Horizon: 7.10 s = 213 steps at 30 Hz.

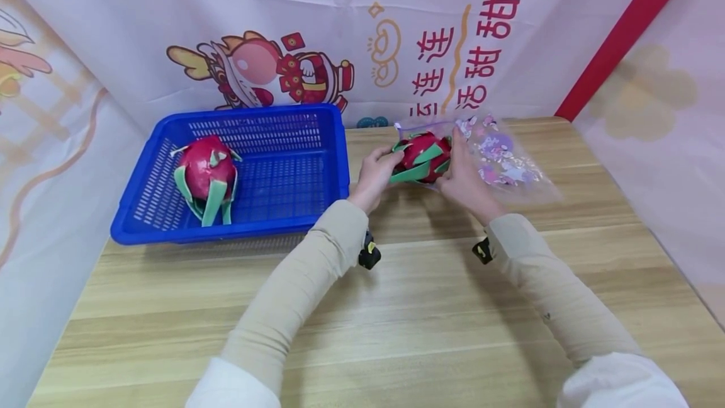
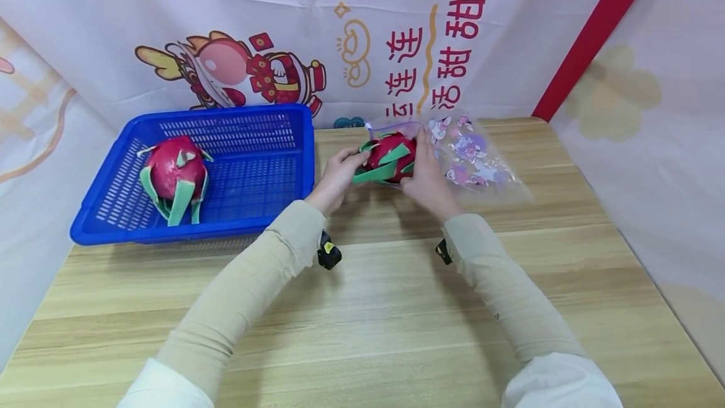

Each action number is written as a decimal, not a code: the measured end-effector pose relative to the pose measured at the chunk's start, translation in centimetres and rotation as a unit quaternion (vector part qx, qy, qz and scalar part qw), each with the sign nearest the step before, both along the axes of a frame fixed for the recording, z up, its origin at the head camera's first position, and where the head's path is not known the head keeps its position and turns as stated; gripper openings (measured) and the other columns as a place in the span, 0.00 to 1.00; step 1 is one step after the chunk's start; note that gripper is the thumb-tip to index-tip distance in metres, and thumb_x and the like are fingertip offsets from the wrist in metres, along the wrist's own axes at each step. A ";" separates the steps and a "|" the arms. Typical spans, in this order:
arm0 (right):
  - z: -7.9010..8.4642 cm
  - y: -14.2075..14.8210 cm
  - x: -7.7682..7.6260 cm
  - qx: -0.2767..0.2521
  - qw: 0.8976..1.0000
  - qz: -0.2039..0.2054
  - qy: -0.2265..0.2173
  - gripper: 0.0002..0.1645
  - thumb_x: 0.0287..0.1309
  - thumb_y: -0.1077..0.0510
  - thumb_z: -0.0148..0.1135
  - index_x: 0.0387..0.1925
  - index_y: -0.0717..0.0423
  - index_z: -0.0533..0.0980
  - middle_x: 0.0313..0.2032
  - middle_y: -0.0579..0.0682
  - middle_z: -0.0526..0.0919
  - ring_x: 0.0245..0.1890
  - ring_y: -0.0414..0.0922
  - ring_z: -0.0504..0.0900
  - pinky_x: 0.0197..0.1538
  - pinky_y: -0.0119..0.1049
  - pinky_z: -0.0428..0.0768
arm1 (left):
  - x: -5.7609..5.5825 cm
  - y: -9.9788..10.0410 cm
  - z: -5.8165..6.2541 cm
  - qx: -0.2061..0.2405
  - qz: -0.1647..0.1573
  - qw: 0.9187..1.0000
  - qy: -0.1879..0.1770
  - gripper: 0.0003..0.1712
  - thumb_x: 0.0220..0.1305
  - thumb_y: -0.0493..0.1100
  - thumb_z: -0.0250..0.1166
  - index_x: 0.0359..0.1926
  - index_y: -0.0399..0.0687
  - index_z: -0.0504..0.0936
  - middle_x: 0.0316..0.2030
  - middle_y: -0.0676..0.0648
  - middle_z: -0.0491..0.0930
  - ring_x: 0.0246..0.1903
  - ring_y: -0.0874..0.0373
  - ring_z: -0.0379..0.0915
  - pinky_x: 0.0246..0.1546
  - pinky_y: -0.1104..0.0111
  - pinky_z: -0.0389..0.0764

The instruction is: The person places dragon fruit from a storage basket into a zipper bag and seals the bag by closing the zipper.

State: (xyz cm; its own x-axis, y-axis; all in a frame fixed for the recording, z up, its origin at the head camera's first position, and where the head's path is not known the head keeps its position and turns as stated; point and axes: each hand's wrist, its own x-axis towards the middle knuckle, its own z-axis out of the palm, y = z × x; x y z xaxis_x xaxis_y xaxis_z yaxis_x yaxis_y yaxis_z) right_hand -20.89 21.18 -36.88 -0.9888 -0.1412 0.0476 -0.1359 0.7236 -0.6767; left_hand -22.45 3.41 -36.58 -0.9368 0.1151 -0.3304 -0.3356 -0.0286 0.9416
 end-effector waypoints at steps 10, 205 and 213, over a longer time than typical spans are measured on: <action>-0.4 0.1 0.0 0.019 1.000 0.002 -0.020 0.64 0.45 0.70 0.56 0.73 0.58 0.25 0.75 0.61 0.28 0.76 0.57 0.33 0.76 0.54 0.41 | -0.2 0.2 -0.5 0.016 -0.008 1.000 -0.011 0.27 0.71 0.42 0.51 0.69 0.52 0.60 0.68 0.40 0.60 0.54 0.52 0.71 0.59 0.61 0.75; -0.5 1.5 0.3 0.011 0.999 0.037 0.006 0.63 0.45 0.74 0.54 0.73 0.58 0.26 0.75 0.62 0.31 0.75 0.61 0.37 0.75 0.57 0.42 | -1.7 5.1 3.0 -0.183 0.009 0.971 0.151 0.30 0.64 0.34 0.53 0.68 0.43 0.63 0.67 0.42 0.66 0.62 0.49 0.66 0.66 0.63 0.67; -0.7 1.5 0.2 0.002 0.999 0.041 0.011 0.63 0.45 0.74 0.54 0.73 0.58 0.26 0.75 0.63 0.32 0.75 0.60 0.37 0.75 0.56 0.42 | -0.1 3.0 7.6 -0.191 -0.059 0.964 0.176 0.28 0.67 0.37 0.52 0.68 0.48 0.65 0.68 0.46 0.66 0.67 0.53 0.63 0.69 0.63 0.64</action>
State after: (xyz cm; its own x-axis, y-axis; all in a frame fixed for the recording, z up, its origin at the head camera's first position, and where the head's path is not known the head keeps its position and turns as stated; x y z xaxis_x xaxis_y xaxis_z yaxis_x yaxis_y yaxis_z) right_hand -20.66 22.65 -37.57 -0.9724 -0.2226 0.0694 -0.2108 0.7122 -0.6695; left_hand -22.55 6.43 -28.97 -0.9866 0.1597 -0.0347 0.0259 0.3623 0.9317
